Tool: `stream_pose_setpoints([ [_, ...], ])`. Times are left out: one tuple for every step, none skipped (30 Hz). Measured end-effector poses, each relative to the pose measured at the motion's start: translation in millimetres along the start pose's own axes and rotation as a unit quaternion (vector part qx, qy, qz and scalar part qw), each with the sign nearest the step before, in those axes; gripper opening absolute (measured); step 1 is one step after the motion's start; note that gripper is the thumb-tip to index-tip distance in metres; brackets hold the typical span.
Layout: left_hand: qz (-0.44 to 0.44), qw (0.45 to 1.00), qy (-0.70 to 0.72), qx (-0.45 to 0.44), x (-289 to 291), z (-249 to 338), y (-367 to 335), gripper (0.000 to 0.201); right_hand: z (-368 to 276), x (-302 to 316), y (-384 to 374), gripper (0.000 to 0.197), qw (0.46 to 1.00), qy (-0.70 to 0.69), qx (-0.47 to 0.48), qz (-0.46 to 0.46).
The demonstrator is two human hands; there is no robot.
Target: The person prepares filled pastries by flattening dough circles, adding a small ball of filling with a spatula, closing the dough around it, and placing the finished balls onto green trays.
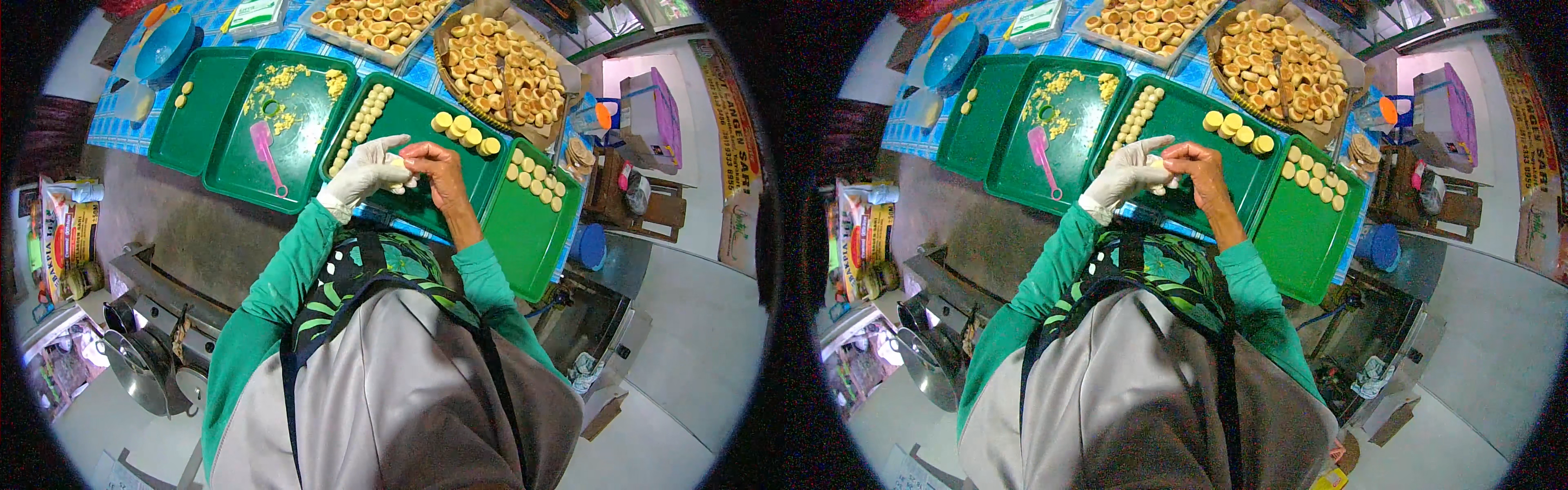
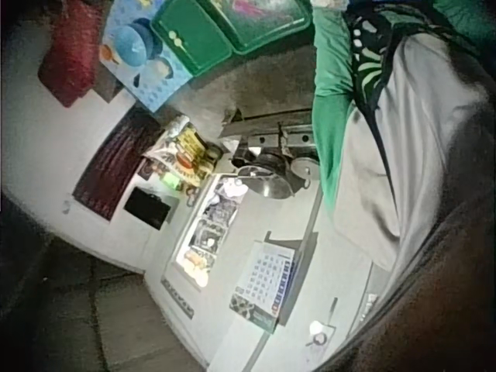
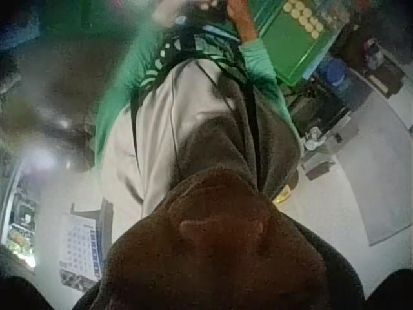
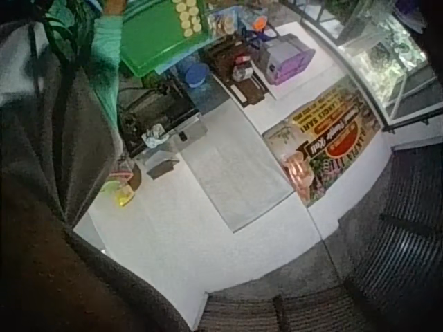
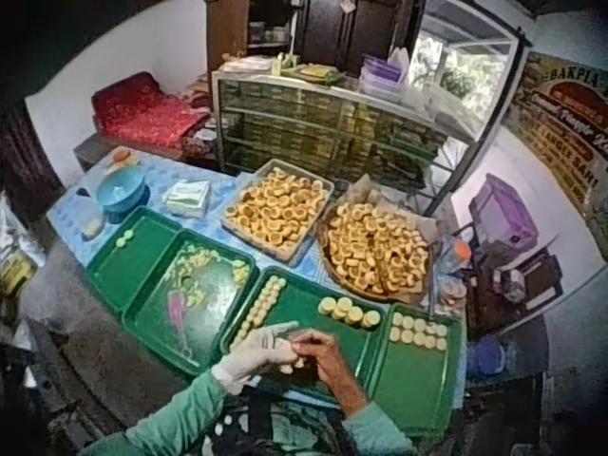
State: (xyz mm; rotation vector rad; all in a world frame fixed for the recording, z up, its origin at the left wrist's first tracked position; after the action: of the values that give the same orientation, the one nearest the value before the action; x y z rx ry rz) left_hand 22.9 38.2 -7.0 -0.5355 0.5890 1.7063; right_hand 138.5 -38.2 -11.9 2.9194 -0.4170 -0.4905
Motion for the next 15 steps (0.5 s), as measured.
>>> stream_pose_setpoints([
  [0.001, 1.0, 0.0, 0.0, -2, 1, 0, 0.068, -8, -2, 3, 0.012, 0.997, 0.046, 0.066, 0.011],
  [0.017, 0.999, 0.048, -0.011, -3, 2, 0, 0.066, -16, -5, 7, 0.011, 0.987, 0.091, 0.131, 0.022],
  [0.032, 0.995, 0.097, -0.021, -4, 4, 0, 0.065, -17, -4, 8, 0.011, 0.987, 0.091, 0.131, 0.022],
  [0.044, 0.994, 0.103, -0.012, -2, 1, 1, 0.063, -28, -8, 13, 0.011, 0.958, 0.205, 0.202, 0.016],
  [0.045, 0.994, 0.103, -0.012, -1, 0, 2, 0.063, -37, -14, 19, 0.012, 0.91, 0.315, 0.269, 0.009],
  [0.035, 0.991, 0.128, -0.021, -2, -1, 4, 0.062, -39, -15, 22, 0.015, 0.895, 0.353, 0.272, 0.01],
  [0.023, 0.988, 0.152, -0.029, -3, 0, 4, 0.062, -37, -15, 23, 0.015, 0.895, 0.353, 0.273, 0.013],
  [0.021, 0.988, 0.151, -0.027, -4, 0, 3, 0.062, -32, -12, 24, 0.016, 0.909, 0.321, 0.266, 0.019],
  [0.026, 0.988, 0.154, -0.02, -3, 0, 2, 0.063, -28, -9, 24, 0.017, 0.922, 0.288, 0.259, 0.026],
  [0.032, 0.987, 0.157, -0.013, -3, 0, 1, 0.065, -26, -12, 24, 0.017, 0.922, 0.288, 0.259, 0.027],
  [0.031, 0.987, 0.157, -0.012, -3, 1, 1, 0.065, -13, -6, 18, 0.018, 0.977, 0.096, 0.186, 0.036],
  [0.018, 0.989, 0.144, -0.013, -5, 3, 0, 0.065, 2, -4, 14, 0.019, 0.988, -0.099, 0.106, 0.044],
  [0.005, 0.991, 0.131, -0.015, -7, 5, -1, 0.065, 5, -3, 14, 0.019, 0.988, -0.099, 0.106, 0.045],
  [0.003, 0.991, 0.131, -0.015, -8, 6, -1, 0.065, 11, -3, 12, 0.019, 0.981, -0.175, 0.084, 0.023],
  [-0.011, 0.992, 0.126, -0.022, -11, 8, -1, 0.064, 17, -5, 10, 0.019, 0.967, -0.249, 0.061, 0.002],
])
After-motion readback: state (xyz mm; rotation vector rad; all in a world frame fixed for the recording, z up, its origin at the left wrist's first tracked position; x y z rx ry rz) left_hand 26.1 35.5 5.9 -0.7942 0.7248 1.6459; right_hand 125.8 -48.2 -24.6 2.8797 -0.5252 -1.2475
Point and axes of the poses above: each hand's wrist, its own y-axis away from the middle knuckle, its own x-axis out of the back of the hand, z = x × y, the point moved 6 cm from there along -y, towards the middle knuckle, and after that the axes turned 9 degrees about -z, right-handed, at the moved point
